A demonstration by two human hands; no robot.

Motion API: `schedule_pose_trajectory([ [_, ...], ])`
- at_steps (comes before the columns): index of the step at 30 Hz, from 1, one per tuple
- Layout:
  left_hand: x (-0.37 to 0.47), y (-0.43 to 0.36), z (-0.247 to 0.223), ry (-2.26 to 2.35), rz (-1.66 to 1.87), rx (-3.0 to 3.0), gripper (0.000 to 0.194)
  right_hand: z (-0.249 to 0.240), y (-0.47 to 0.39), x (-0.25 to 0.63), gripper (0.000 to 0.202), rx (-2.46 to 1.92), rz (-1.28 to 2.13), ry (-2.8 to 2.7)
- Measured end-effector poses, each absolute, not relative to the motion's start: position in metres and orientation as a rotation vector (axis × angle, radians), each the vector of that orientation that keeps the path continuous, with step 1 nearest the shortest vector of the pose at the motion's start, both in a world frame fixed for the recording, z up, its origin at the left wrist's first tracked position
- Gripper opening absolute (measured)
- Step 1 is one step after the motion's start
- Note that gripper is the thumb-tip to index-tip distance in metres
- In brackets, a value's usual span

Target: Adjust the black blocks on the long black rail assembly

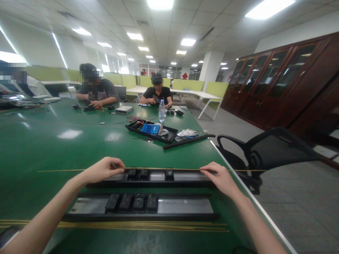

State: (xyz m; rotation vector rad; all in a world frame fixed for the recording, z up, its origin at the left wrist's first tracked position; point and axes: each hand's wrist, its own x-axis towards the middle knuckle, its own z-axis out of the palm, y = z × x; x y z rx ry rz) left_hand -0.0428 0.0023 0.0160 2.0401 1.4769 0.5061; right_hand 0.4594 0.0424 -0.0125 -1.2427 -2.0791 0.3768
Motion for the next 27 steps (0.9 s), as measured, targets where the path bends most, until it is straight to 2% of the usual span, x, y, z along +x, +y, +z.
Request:
schedule_pose_trajectory([
  [6, -0.032, 0.001, 0.011, 1.444, 0.577, 2.14, 0.047, -0.014, 0.043, 0.459, 0.033, -1.231, 0.346, -2.084],
  [16, -0.018, -0.002, 0.01, 1.563, 0.474, 2.266, 0.062, -0.011, 0.04, 0.454, 0.029, -1.213, 0.306, -2.096],
  [27, -0.002, 0.0, 0.007, 1.552, 0.471, 2.369, 0.058, -0.008, 0.028, 0.412, 0.025, -1.034, 0.067, -2.242],
])
